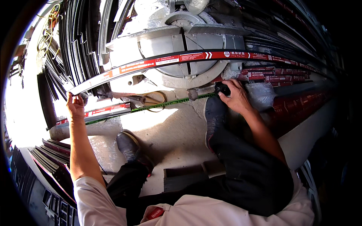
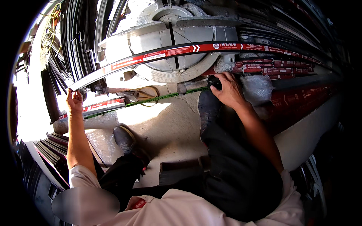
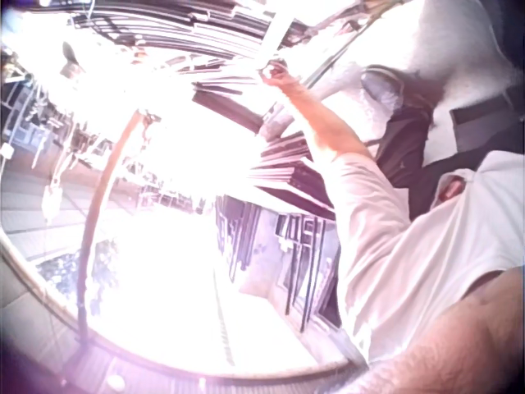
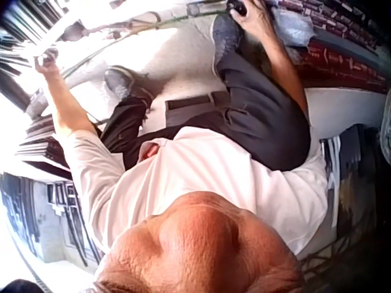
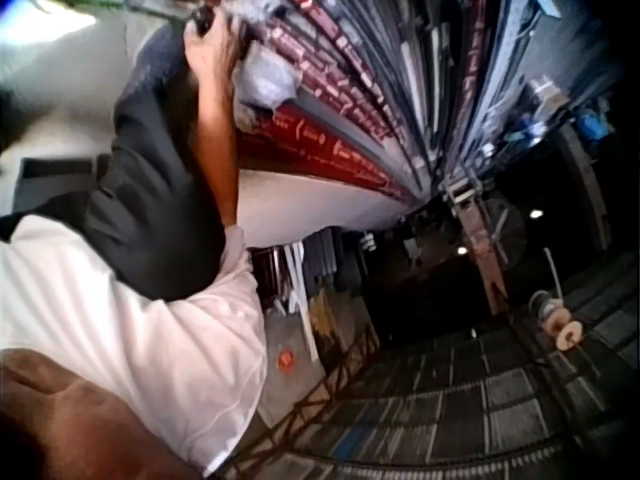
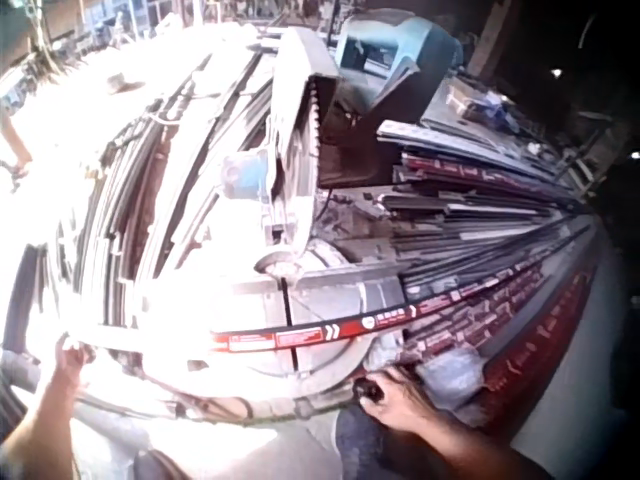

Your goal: The person measures a metal frame with a tape measure, marks it with a marker, and cuts it using a miter saw. The person repeats this process for multiple frames.

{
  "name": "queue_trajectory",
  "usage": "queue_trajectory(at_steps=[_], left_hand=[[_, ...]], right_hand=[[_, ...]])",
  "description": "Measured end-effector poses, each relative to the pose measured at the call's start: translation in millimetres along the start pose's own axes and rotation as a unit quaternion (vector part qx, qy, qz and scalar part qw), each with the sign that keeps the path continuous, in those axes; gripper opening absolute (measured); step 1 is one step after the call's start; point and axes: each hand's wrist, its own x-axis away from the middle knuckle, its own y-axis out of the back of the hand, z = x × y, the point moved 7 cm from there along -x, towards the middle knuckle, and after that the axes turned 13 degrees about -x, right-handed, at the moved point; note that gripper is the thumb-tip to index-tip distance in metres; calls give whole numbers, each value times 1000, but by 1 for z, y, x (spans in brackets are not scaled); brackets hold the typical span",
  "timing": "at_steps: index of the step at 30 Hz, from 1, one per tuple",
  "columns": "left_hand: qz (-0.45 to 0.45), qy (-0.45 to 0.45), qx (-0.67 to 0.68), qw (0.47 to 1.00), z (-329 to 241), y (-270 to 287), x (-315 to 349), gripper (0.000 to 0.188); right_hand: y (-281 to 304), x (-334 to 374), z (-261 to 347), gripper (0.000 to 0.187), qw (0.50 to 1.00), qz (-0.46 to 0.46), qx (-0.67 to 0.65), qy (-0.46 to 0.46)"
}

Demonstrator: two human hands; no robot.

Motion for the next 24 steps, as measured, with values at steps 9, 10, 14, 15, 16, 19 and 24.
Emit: queue_trajectory(at_steps=[9, 10, 14, 15, 16, 19, 24], left_hand=[[-14, 18, -9, 1000, 5, -15, 7, 19], [-22, 15, -19, 999, 5, -15, 8, 19], [-16, -7, -66, 998, 1, -21, 14, 22], [-14, -5, -80, 997, 0, -23, 15, 22], [-11, -14, -95, 995, -2, -21, 15, 22], [-57, -12, -142, 988, -6, -8, 15, 26], [-98, 12, -186, 978, -7, -16, 24, 35]], right_hand=[[-9, -6, -14, 61, 993, 75, 49, -72], [-10, -3, -12, 63, 992, 70, 53, -90], [-18, -4, -10, 65, 986, 59, 76, -135], [-20, -5, -11, 64, 984, 54, 83, -147], [-22, -6, -11, 64, 984, 48, 80, -149], [-30, -9, -14, 64, 987, 22, 70, -142], [-29, -6, -17, 71, 991, -50, 32, -117]])
